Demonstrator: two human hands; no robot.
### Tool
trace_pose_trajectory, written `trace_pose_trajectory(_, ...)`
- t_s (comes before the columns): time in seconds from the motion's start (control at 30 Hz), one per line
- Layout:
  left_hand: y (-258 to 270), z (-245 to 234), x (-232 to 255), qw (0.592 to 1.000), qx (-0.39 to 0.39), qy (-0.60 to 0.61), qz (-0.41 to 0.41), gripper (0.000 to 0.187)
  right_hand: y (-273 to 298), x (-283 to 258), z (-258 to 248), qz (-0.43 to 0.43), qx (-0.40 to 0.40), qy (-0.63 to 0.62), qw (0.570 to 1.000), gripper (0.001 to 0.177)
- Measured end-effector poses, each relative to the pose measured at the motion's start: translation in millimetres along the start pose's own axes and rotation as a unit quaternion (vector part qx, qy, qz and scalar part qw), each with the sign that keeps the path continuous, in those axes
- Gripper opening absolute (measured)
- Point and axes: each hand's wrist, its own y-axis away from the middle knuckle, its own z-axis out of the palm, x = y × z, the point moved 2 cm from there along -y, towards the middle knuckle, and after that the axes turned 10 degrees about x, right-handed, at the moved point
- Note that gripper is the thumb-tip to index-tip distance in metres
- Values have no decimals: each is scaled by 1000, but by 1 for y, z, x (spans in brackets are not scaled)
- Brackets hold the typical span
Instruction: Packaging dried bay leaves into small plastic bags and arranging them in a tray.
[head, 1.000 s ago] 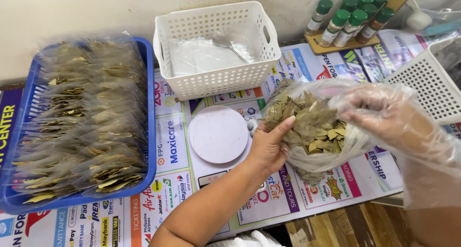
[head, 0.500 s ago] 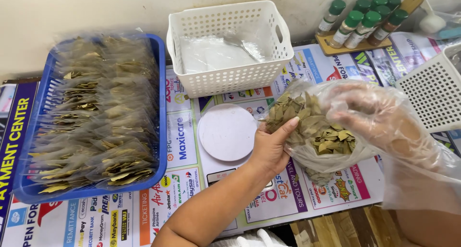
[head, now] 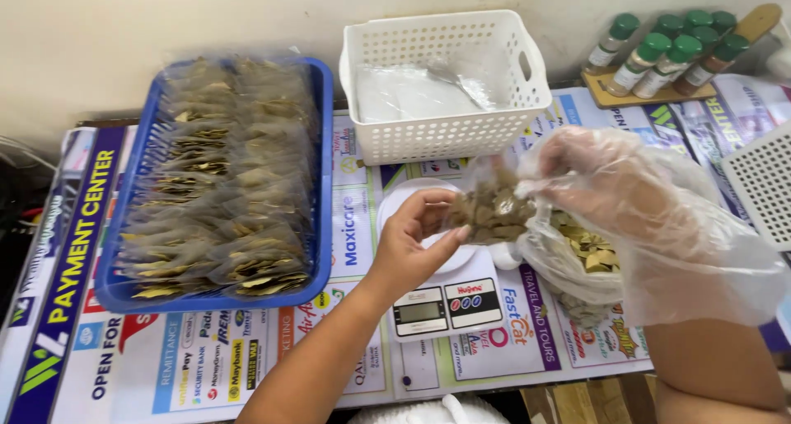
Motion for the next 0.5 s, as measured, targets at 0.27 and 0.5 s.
trace_pose_trajectory(0.27, 9, -43, 3, 993, 104, -44, 20, 26, -26, -12, 53, -50, 7, -222, 974, 41)
trace_pose_trajectory(0.5, 15, -62, -22, 988, 154, 3, 1, 33, -31, 6, 89, 117, -66, -188, 973, 28)
